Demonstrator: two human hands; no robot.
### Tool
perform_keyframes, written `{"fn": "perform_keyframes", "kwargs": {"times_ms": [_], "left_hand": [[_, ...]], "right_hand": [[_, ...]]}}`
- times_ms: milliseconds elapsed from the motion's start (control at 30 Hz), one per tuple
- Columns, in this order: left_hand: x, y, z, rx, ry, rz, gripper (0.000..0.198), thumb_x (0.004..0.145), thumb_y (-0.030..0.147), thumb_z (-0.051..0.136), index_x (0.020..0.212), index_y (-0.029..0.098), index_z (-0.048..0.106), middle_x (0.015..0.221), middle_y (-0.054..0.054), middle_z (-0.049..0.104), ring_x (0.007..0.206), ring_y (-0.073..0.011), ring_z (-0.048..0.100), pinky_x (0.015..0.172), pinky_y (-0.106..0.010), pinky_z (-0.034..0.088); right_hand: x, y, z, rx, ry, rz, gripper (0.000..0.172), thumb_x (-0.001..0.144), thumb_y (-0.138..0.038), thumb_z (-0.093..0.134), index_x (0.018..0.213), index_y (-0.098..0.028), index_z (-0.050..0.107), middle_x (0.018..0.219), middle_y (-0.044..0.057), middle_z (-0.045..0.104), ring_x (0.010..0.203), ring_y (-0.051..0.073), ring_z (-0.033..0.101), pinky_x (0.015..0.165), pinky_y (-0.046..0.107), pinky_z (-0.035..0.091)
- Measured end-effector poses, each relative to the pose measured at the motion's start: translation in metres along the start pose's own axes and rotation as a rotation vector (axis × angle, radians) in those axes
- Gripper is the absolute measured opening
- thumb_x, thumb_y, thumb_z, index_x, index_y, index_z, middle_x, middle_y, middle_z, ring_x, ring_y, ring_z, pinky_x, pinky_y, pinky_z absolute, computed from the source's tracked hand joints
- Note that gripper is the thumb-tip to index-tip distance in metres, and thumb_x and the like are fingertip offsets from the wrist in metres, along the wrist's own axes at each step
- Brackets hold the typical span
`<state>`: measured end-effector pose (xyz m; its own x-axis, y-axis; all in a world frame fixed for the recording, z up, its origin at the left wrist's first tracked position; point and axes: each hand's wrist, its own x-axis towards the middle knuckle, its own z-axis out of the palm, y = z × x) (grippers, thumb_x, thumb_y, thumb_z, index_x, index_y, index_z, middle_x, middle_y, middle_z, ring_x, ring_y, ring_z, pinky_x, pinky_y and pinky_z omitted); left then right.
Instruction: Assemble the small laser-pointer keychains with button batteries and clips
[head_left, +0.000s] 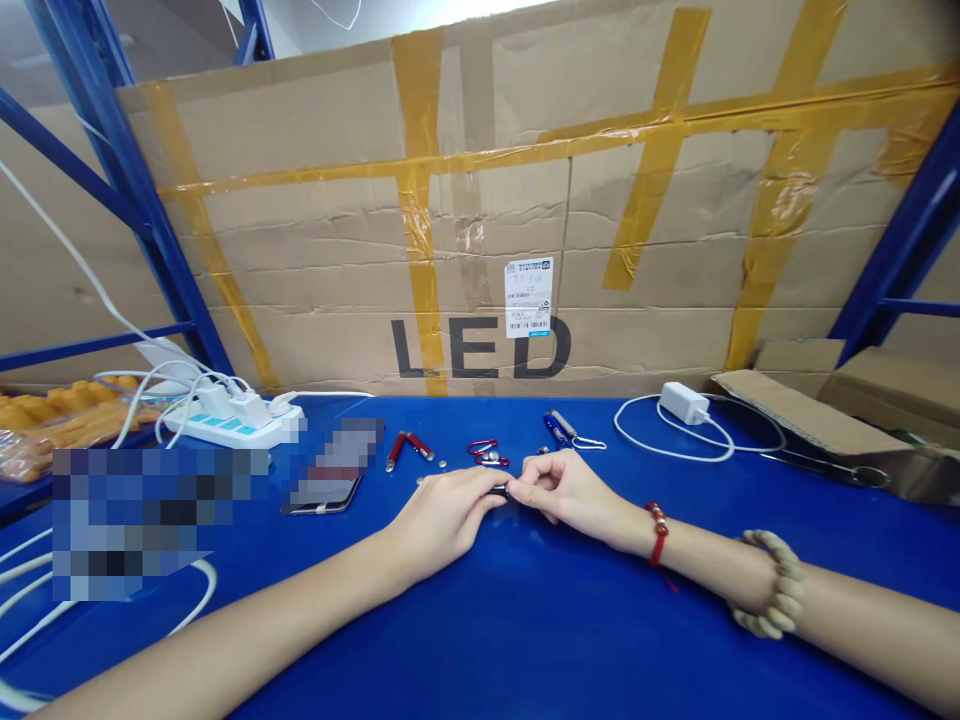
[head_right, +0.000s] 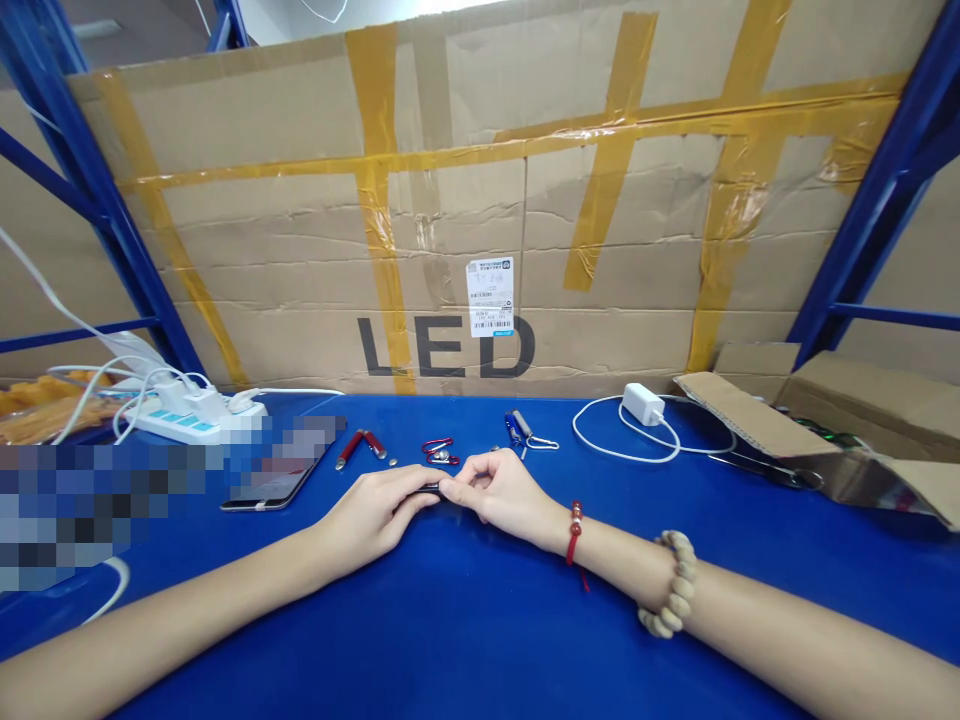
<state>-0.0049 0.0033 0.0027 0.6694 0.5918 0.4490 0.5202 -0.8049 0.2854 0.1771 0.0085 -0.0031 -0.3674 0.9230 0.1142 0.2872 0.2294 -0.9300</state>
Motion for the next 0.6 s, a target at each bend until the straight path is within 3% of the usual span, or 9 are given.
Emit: {"fn": "perform_keyframes", "kwargs": {"times_ms": [300,500,600], "left_hand": [[0.0018,-0.0036,0.004,0.04,0.006,-0.072,0.023,0.088,0.018,0.037,0.102,0.021,0.055,0.102,-0.003,0.064,0.091,-0.0188,0.06,0.079,-0.029,0.046],[0.0036,-0.0019,0.002,0.014,0.041,-0.183,0.023,0.09,0.021,0.034,0.103,0.022,0.052,0.098,-0.003,0.064,0.083,-0.0174,0.06,0.072,-0.026,0.046],[0.0046,-0.0003,0.0,-0.004,0.023,-0.207,0.022,0.09,0.022,0.032,0.1,0.021,0.052,0.089,-0.002,0.063,0.074,-0.0163,0.059,0.066,-0.025,0.044]], "right_hand": [[0.0005,0.0008,0.0022,-0.016,0.08,-0.059,0.039,0.07,-0.052,0.058,0.058,-0.015,0.052,0.035,-0.007,0.04,0.032,0.004,0.032,0.034,0.016,0.021],[-0.0009,-0.0028,-0.0002,-0.023,0.181,-0.182,0.033,0.069,-0.042,0.065,0.09,-0.016,0.063,0.075,0.001,0.059,0.037,0.003,0.043,0.035,0.017,0.033],[-0.0007,-0.0007,-0.0009,-0.064,0.164,-0.251,0.027,0.071,-0.038,0.064,0.089,-0.017,0.066,0.085,0.003,0.059,0.038,0.002,0.043,0.036,0.018,0.036]]}}
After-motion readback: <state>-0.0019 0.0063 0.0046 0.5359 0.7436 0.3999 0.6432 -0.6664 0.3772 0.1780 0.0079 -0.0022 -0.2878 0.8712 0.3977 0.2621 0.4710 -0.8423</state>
